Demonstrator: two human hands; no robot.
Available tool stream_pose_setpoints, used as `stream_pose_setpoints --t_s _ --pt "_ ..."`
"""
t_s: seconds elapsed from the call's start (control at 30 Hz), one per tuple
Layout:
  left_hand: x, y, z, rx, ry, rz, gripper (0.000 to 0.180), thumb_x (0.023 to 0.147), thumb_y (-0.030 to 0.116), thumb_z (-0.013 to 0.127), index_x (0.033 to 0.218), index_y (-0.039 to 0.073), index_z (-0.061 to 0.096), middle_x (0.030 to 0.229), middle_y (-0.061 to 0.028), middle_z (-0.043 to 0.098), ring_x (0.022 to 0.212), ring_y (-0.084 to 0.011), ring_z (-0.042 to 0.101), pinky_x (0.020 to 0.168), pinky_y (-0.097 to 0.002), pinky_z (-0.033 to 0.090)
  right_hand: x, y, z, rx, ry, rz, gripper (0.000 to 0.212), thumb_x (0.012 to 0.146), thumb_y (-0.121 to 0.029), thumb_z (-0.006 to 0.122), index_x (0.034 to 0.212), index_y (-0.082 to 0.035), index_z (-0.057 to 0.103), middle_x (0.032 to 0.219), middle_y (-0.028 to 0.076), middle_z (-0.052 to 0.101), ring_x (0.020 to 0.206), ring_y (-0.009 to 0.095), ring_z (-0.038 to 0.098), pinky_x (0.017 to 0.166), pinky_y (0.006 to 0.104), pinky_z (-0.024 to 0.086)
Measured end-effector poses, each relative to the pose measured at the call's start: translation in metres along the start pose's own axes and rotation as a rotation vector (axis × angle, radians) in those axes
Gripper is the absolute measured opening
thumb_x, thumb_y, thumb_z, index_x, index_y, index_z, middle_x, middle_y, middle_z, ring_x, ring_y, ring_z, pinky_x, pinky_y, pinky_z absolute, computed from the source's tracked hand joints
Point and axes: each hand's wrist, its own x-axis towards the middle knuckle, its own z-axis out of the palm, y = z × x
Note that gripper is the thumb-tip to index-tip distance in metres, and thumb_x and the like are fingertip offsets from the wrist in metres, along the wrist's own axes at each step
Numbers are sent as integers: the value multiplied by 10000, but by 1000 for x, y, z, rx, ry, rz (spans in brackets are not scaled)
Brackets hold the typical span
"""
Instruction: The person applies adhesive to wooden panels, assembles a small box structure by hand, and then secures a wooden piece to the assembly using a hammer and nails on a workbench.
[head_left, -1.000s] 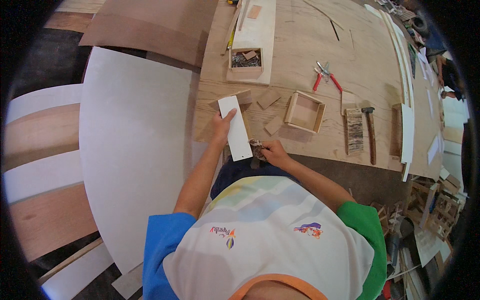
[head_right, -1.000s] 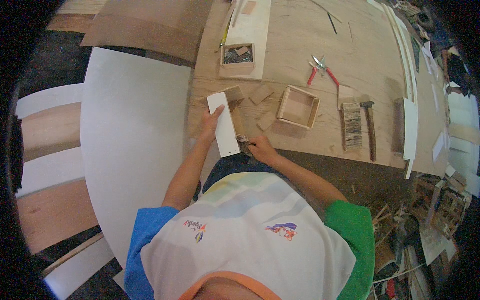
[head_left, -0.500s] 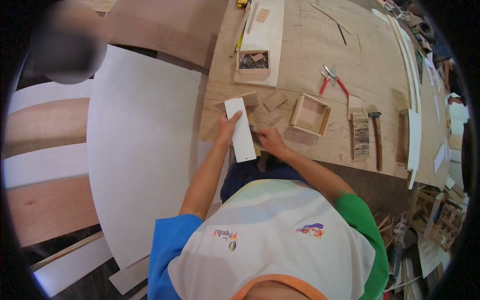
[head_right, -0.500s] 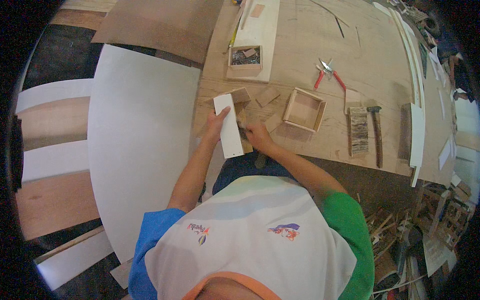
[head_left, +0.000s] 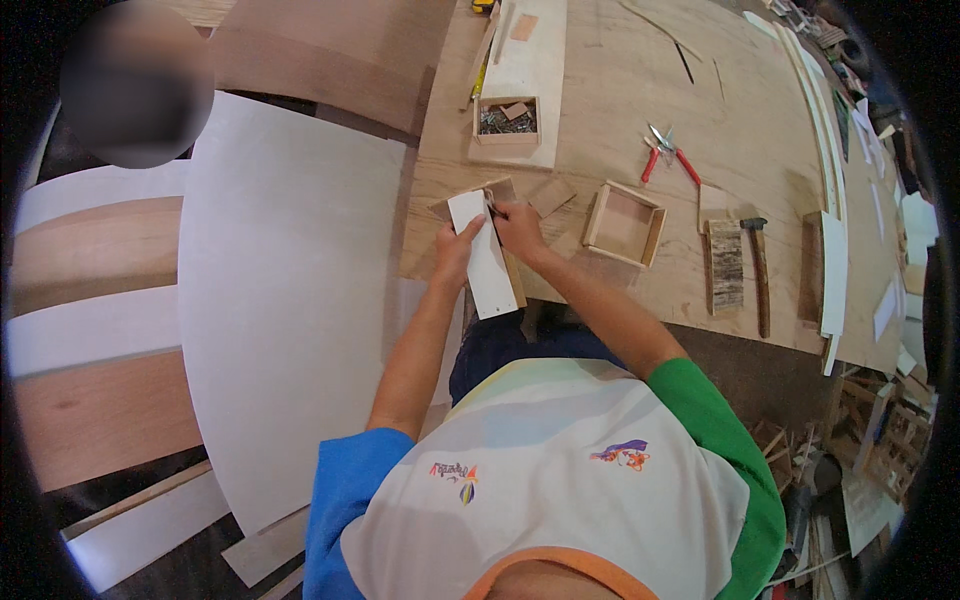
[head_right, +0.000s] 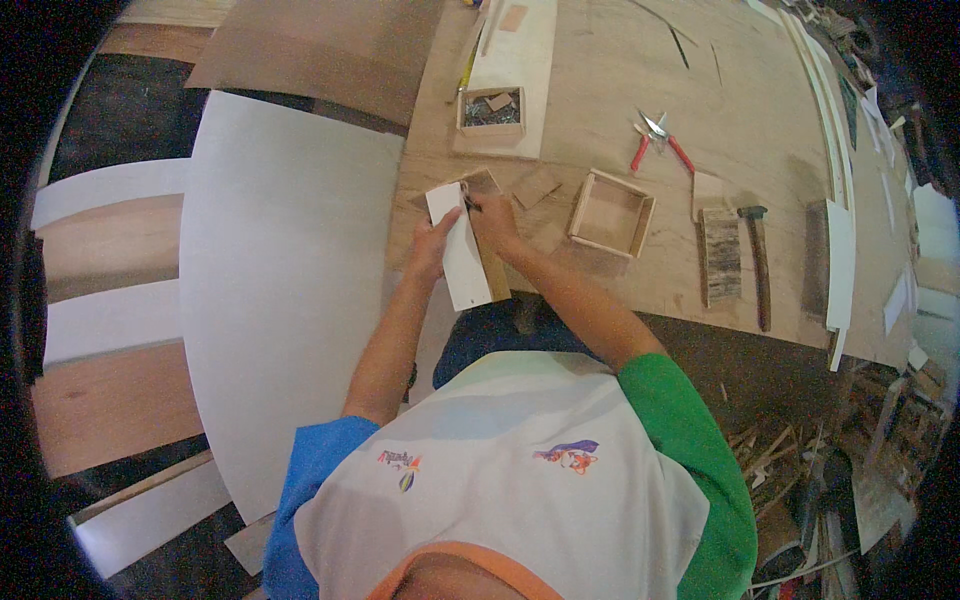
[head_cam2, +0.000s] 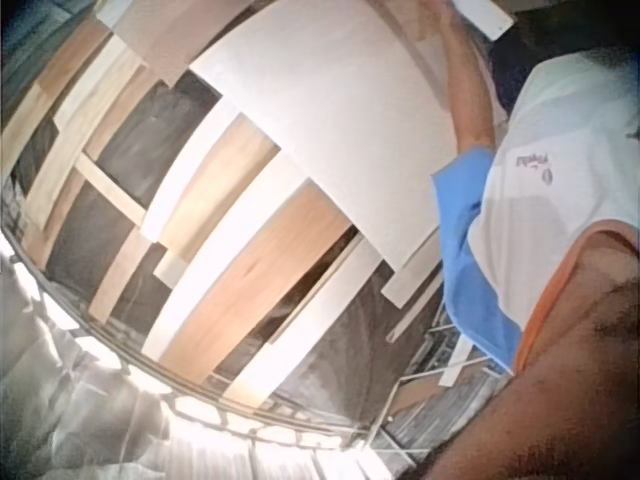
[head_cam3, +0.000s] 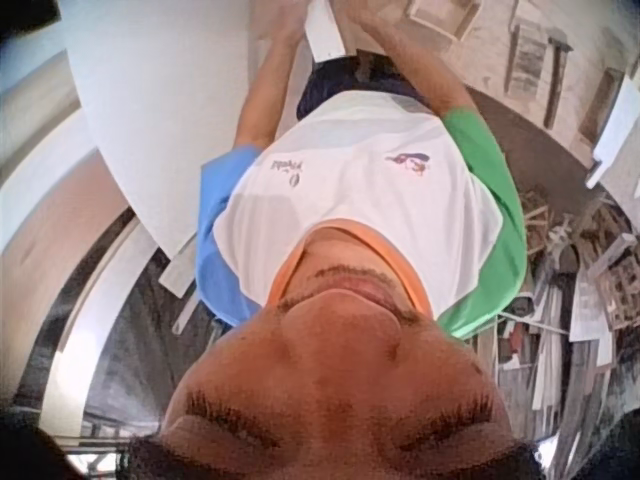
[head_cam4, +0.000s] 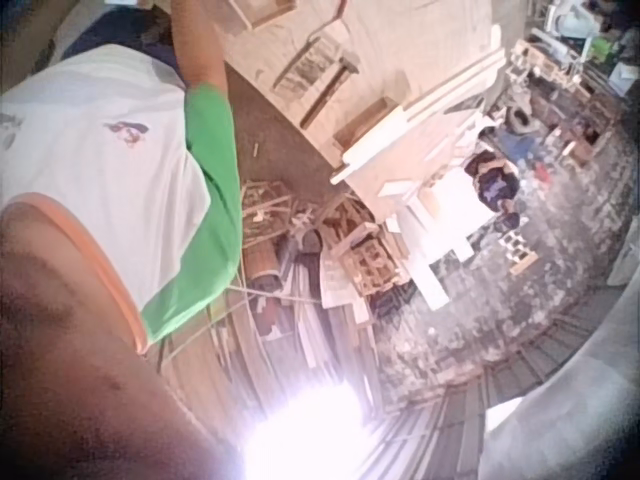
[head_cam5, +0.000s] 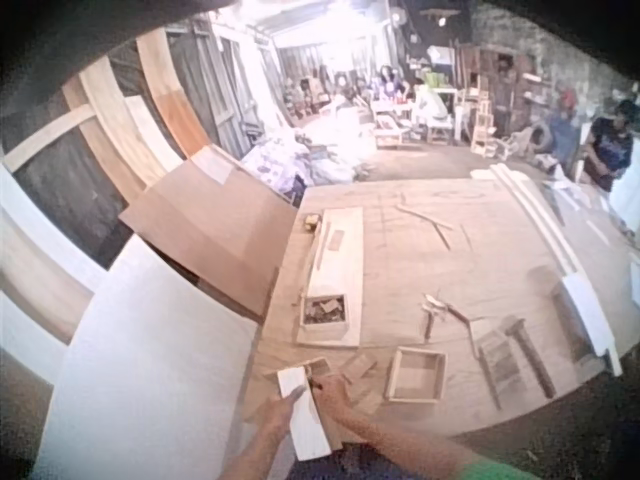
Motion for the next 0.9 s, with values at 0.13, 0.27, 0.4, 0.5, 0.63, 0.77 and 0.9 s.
stream_pose_setpoints --t_s 0.13,0.27,0.4,0.5,0.63,0.77,0.9 --pt "-6 5 2 -17 22 -5 429 808 244 739 1081 -46 580 953 -113 652 774 -173 636 662 -303 517 -59 -3 -32 1 -268 150 230 748 -39 527 923 -17 675 715 215 622 642 256 627 600 371 466" --pt "-12 7 2 -50 14 -41 421 805 231 741 1070 -55 582 958 -117 654 788 -172 634 665 -289 509 -89 30 -50 -14 -332 0 229 740 -43 546 924 -6 676 712 184 646 639 213 615 609 345 474" --pt "-4 -7 1 -149 -16 -7 429 799 239 747 1066 -53 582 949 -111 655 794 -171 633 684 -285 506 -25 9 -66 -26 -250 240 273 756 -44 549 999 -9 669 741 177 660 668 199 621 637 322 487" --pt "0 -5 7 -104 -11 2 420 797 241 750 1054 -48 585 941 -107 655 789 -169 631 692 -285 505 -18 15 -29 75 -183 136 307 782 -32 536 1064 -19 656 817 194 671 698 226 642 659 324 495" --pt "-1 -10 -2 -112 -11 16 418 792 241 756 1046 -43 584 942 -104 655 779 -167 630 688 -284 506 -70 -10 -9 -33 -59 -150 330 800 -4 523 1108 -17 640 928 191 684 726 209 646 679 328 500" --pt "-5 -7 1 -73 17 18 439 790 238 759 1064 -47 570 953 -107 655 777 -168 631 689 -283 513 -136 -30 -56 154 -332 65 357 809 -15 505 1133 -46 650 921 139 706 759 232 650 743 340 502" --pt "-5 -4 6 -95 36 -2 456 788 244 759 1074 -53 563 955 -110 654 774 -171 631 694 -292 516 -132 8 -80 181 -457 282 357 804 -18 498 1123 -40 658 773 131 688 646 128 603 587 289 483"
